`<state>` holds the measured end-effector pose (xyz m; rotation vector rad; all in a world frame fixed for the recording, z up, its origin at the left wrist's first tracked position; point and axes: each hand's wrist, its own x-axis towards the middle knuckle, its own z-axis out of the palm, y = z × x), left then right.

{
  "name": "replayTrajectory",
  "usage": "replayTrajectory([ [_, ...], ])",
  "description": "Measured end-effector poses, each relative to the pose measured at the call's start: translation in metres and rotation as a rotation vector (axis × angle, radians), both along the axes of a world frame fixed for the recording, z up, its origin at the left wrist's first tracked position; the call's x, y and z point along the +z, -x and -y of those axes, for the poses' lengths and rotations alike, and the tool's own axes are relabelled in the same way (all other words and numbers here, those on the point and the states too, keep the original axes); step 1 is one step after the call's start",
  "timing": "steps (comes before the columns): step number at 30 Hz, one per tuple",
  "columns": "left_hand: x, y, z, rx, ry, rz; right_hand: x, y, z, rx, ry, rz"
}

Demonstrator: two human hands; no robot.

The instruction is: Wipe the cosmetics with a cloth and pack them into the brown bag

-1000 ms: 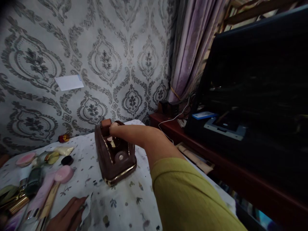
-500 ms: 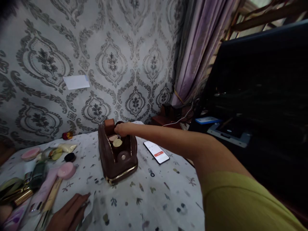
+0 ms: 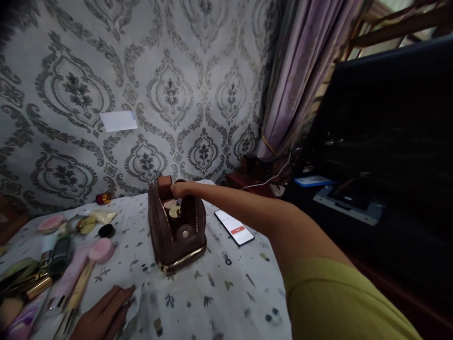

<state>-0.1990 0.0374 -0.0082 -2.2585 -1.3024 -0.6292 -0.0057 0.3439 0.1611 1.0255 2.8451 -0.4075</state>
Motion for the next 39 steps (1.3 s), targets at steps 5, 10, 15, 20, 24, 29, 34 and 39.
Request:
replayTrajectory([
  [5, 0.011, -0.011, 0.001, 0.009, -0.025, 0.055, -0.011, 0.002, 0.001, -0.119, -0.024, -0.158],
  [10, 0.015, -0.015, 0.001, 0.027, -0.078, 0.090, -0.010, 0.002, 0.014, -0.196, -0.064, -0.313],
  [15, 0.012, -0.014, 0.001, 0.014, -0.062, 0.092, 0.014, -0.002, 0.031, -0.192, -0.125, -0.449],
  [20, -0.005, -0.009, 0.002, 0.035, -0.018, 0.145, 0.039, -0.022, 0.068, -0.155, -0.212, -0.589],
  [24, -0.009, -0.010, 0.003, 0.054, 0.027, 0.178, 0.011, -0.044, 0.147, 0.063, -0.290, -0.819],
  [29, 0.012, -0.020, 0.004, 0.019, 0.039, 0.204, -0.062, -0.048, 0.237, 0.598, -0.350, -0.559],
  [34, 0.012, -0.020, 0.005, 0.024, 0.064, 0.265, -0.108, -0.025, 0.253, 0.500, -0.112, -0.582],
  [39, 0.009, -0.023, 0.007, 0.103, 0.310, 0.354, -0.135, 0.001, 0.251, 0.258, 0.336, -0.908],
])
